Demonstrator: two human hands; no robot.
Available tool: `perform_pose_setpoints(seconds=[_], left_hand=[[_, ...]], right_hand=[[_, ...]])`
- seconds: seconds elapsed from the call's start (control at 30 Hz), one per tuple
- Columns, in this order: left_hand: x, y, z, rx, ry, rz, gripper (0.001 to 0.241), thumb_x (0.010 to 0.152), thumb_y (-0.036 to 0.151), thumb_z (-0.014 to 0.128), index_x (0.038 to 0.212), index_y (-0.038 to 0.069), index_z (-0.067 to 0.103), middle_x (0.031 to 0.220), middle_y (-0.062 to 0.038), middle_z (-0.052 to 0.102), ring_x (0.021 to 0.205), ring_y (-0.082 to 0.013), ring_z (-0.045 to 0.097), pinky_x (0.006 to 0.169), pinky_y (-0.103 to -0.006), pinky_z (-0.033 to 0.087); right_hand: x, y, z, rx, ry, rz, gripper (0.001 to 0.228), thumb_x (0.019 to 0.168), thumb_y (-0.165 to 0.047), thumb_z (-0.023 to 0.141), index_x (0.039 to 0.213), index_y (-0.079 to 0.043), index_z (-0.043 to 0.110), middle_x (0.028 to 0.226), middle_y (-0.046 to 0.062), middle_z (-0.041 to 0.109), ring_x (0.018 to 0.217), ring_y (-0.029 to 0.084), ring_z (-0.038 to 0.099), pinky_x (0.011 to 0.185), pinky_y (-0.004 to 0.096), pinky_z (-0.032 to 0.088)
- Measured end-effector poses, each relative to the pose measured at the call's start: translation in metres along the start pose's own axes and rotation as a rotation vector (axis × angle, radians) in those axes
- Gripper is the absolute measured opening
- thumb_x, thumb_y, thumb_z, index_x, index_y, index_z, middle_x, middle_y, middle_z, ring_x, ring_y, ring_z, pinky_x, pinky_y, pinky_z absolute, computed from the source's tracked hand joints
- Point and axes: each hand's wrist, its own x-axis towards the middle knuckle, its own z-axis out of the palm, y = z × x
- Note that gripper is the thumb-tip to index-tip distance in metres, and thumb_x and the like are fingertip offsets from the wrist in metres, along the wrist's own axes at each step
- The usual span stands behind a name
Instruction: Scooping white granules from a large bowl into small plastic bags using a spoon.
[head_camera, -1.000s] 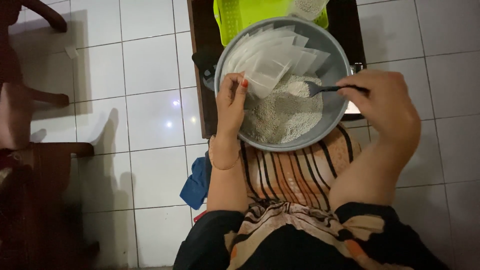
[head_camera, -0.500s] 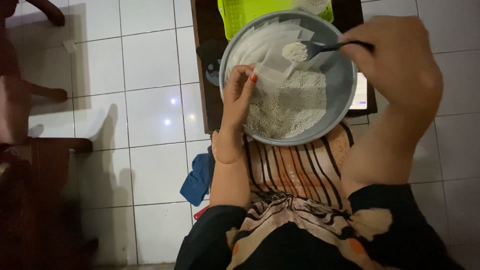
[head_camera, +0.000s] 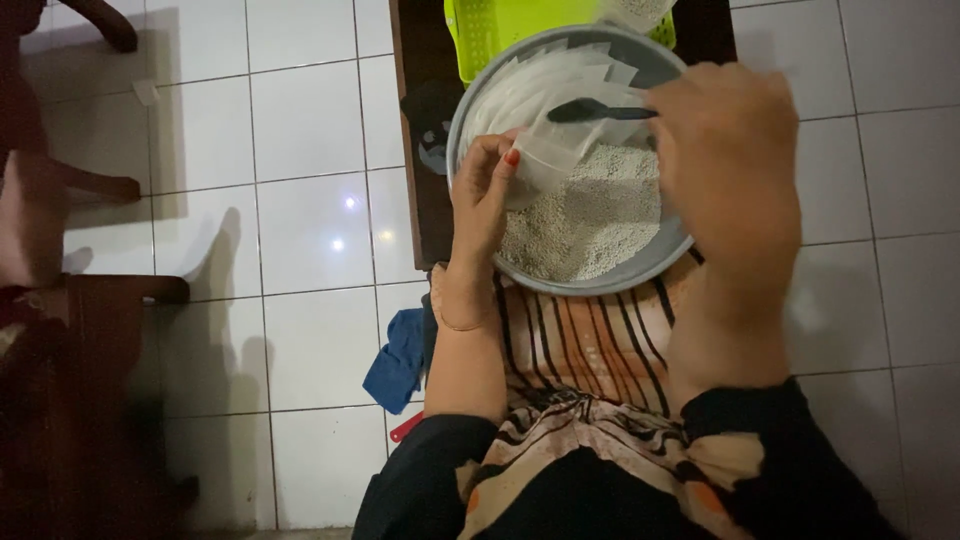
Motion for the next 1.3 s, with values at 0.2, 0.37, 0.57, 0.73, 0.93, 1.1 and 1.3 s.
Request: perform_pose_setpoints(seconds=[0.2,0.37,0.57,0.73,0.93,1.1,1.3], left_hand=[[0.001,0.010,0.003,0.129,0.055,-0.014,0.022,0.103,0.040,0.060,0.097,0.018,0.060,0.123,-0.005,0.069,0.117,-0.0173,0.061,0.098,-0.0299,0.045],[0.000,0.006,0.001,0.168,0.035,0.030,0.023,0.105,0.039,0.056,0.097,0.017,0.058,0.124,-0.006,0.069,0.119,-0.0178,0.061,0.098,-0.0305,0.045],[0.000,0.014,0.002,0.141,0.026,-0.013,0.018,0.106,0.035,0.055,0.098,0.018,0.057,0.130,-0.011,0.067,0.127,-0.0200,0.058,0.103,-0.0305,0.042],[-0.001,0.014,0.003,0.074,-0.017,-0.031,0.019,0.104,0.035,0.061,0.102,0.017,0.057,0.132,-0.010,0.066,0.120,-0.0185,0.061,0.098,-0.0301,0.047],[0.000,0.021,0.007,0.099,-0.018,-0.036,0.019,0.098,0.031,0.070,0.101,0.018,0.056,0.136,-0.016,0.064,0.133,-0.0251,0.058,0.111,-0.0366,0.049],[0.000,0.008,0.002,0.121,-0.015,0.015,0.019,0.099,0.030,0.069,0.101,0.017,0.055,0.132,-0.013,0.066,0.129,-0.0226,0.059,0.106,-0.0335,0.049],[0.000,0.011,0.003,0.064,-0.028,0.041,0.012,0.105,0.028,0.062,0.105,0.017,0.057,0.132,-0.009,0.067,0.125,-0.0210,0.061,0.103,-0.0323,0.049]], right_hand=[[-0.044,0.011,-0.025,0.425,0.150,0.186,0.012,0.103,0.010,0.088,0.112,0.007,0.081,0.098,0.018,0.075,0.085,0.030,0.068,0.072,0.039,0.049],[-0.068,0.033,-0.007,0.472,0.000,0.338,0.017,0.097,0.008,0.073,0.112,0.004,0.081,0.101,0.014,0.077,0.088,0.028,0.070,0.079,0.038,0.052],[-0.053,0.037,0.035,0.444,-0.310,0.426,0.020,0.103,-0.013,0.071,0.118,-0.004,0.080,0.107,0.012,0.077,0.094,0.034,0.069,0.079,0.047,0.051],[-0.047,0.036,0.060,0.472,-0.430,0.407,0.023,0.098,-0.012,0.068,0.118,-0.005,0.078,0.107,0.013,0.077,0.095,0.037,0.069,0.077,0.050,0.053],[-0.047,0.036,0.071,0.538,-0.444,0.394,0.020,0.098,-0.011,0.067,0.114,-0.005,0.079,0.109,0.015,0.077,0.096,0.039,0.069,0.076,0.052,0.052],[-0.045,0.031,0.082,0.519,-0.463,0.384,0.025,0.098,-0.011,0.063,0.115,-0.005,0.079,0.111,0.013,0.077,0.099,0.037,0.069,0.080,0.051,0.052],[-0.035,0.020,0.113,0.497,-0.585,0.408,0.020,0.095,-0.010,0.066,0.110,-0.007,0.080,0.104,0.016,0.076,0.092,0.040,0.069,0.076,0.051,0.053]])
